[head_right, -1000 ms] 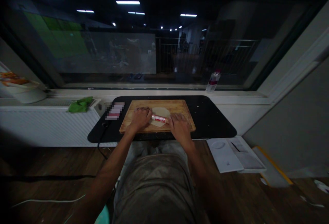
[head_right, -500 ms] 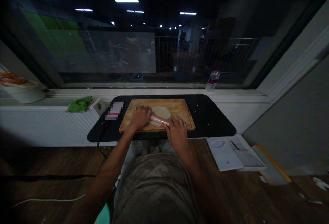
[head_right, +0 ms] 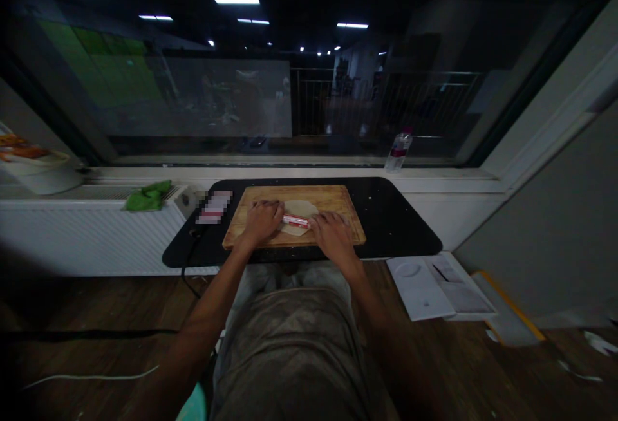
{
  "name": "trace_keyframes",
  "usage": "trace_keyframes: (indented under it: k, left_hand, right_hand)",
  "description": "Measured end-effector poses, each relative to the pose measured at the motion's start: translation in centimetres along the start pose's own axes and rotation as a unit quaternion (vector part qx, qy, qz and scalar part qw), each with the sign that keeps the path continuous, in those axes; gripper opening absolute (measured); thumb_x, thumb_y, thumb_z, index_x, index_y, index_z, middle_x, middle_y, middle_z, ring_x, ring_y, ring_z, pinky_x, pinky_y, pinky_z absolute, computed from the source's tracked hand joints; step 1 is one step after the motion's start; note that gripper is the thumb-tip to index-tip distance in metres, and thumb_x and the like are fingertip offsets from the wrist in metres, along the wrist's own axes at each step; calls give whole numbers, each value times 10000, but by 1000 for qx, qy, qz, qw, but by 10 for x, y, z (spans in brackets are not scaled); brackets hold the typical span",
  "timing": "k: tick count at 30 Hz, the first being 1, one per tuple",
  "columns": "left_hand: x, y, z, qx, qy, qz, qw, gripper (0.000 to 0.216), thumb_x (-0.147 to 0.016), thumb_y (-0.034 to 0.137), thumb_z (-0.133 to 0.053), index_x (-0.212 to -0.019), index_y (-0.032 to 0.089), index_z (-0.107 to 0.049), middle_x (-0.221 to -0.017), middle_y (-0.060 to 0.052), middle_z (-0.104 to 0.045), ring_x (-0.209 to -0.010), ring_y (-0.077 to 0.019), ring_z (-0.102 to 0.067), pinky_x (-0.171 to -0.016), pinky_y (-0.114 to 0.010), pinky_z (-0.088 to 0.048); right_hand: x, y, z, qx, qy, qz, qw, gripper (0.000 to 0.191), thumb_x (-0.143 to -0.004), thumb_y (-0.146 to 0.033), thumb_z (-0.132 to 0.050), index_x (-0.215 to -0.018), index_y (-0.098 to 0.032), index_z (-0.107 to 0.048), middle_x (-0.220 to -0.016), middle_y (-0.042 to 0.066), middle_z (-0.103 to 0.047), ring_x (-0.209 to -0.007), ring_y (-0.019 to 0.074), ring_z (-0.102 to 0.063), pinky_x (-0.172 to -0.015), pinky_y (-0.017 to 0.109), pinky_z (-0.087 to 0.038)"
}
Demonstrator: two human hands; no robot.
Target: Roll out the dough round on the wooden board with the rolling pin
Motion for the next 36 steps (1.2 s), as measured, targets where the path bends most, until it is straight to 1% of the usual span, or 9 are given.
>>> trace_keyframes:
  k: [4, 7, 9, 14, 16, 23, 27, 32, 36]
  left_hand:
    - [2, 1, 1, 3, -1, -3, 1000, 468, -1175, 334, -356, -1175, 201, -805, -1350, -139, -804, -1218, -360, -713, -1061, -511, -434]
    - [3, 1, 2, 12, 5, -9, 1000, 456, -1167, 322, -368, -1170, 200, -807, -1343, -151, -804, -1226, -373, -707, -1072, -529, -429]
    - [4, 1, 2, 17, 10, -10, 1000, 453, -1163, 314, -369, -1172, 200, -807, -1338, -157, -804, -1228, -369, -704, -1087, -534, -425]
    - [3, 0, 2, 32, 13, -9, 999, 431, -1155, 301, -389, -1139, 198, -807, -1309, -151, -813, -1250, -345, -694, -1107, -506, -423]
    - [2, -1, 1, 30, 10, -4, 999, 431, -1154, 304, -394, -1133, 192, -810, -1298, -156, -814, -1250, -342, -692, -1103, -498, -428]
    - [2, 1, 1, 10, 11, -20, 1000, 430, -1159, 302, -386, -1120, 199, -802, -1292, -143, -812, -1260, -338, -670, -1137, -507, -410]
    - [1, 0, -2, 21, 17, -30, 999, 431, -1160, 303, -382, -1115, 204, -799, -1280, -143, -815, -1279, -333, -653, -1178, -511, -389]
    - [-2, -1, -5, 32, 25, -26, 999, 431, -1157, 302, -381, -1108, 209, -798, -1313, -137, -807, -1314, -339, -634, -1216, -531, -366]
    - [-2, 0, -3, 37, 31, -30, 998, 422, -1152, 295, -384, -1088, 211, -793, -1294, -144, -801, -1307, -335, -633, -1250, -536, -341]
  right_hand:
    - [-5, 3, 3, -15, 11, -27, 999, 500, -1228, -348, -317, -1306, -192, -785, -1356, 119, -806, -1268, 265, -729, -1127, 373, -509]
    - [2, -1, 4, -14, 30, -30, 999, 508, -1225, -373, -321, -1305, -213, -796, -1382, 121, -805, -1267, 269, -744, -1092, 374, -547]
    - [10, -5, 4, -11, 38, -23, 999, 507, -1221, -370, -322, -1317, -221, -797, -1383, 120, -808, -1274, 275, -744, -1098, 388, -557]
    - [31, -14, -1, 9, 60, -16, 998, 501, -1199, -298, -327, -1439, -140, -737, -1484, 177, -756, -1354, 315, -707, -1192, 455, -516]
    - [37, -17, -2, 16, 71, -13, 997, 493, -1190, -275, -341, -1464, -119, -720, -1489, 198, -748, -1369, 319, -696, -1209, 460, -500]
    - [46, -24, -3, 19, 94, -8, 995, 488, -1181, -250, -350, -1500, -120, -696, -1475, 190, -756, -1378, 332, -687, -1205, 481, -508]
    - [48, -27, -2, 11, 105, -6, 994, 488, -1174, -250, -363, -1527, -140, -682, -1463, 188, -762, -1378, 326, -685, -1205, 480, -513]
    - [55, -32, -1, 9, 114, -6, 993, 498, -1188, -274, -360, -1527, -96, -678, -1499, 204, -741, -1391, 333, -682, -1220, 490, -509]
    - [58, -36, 0, 2, 115, -1, 993, 499, -1184, -254, -367, -1559, -103, -659, -1526, 206, -725, -1434, 325, -660, -1254, 508, -486]
Point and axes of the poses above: each hand's wrist, its own x-axis away from the middle knuckle, its own z-axis out of the back of the hand, y = z × x, the point moved 7 cm from there along -x, towards the middle knuckle
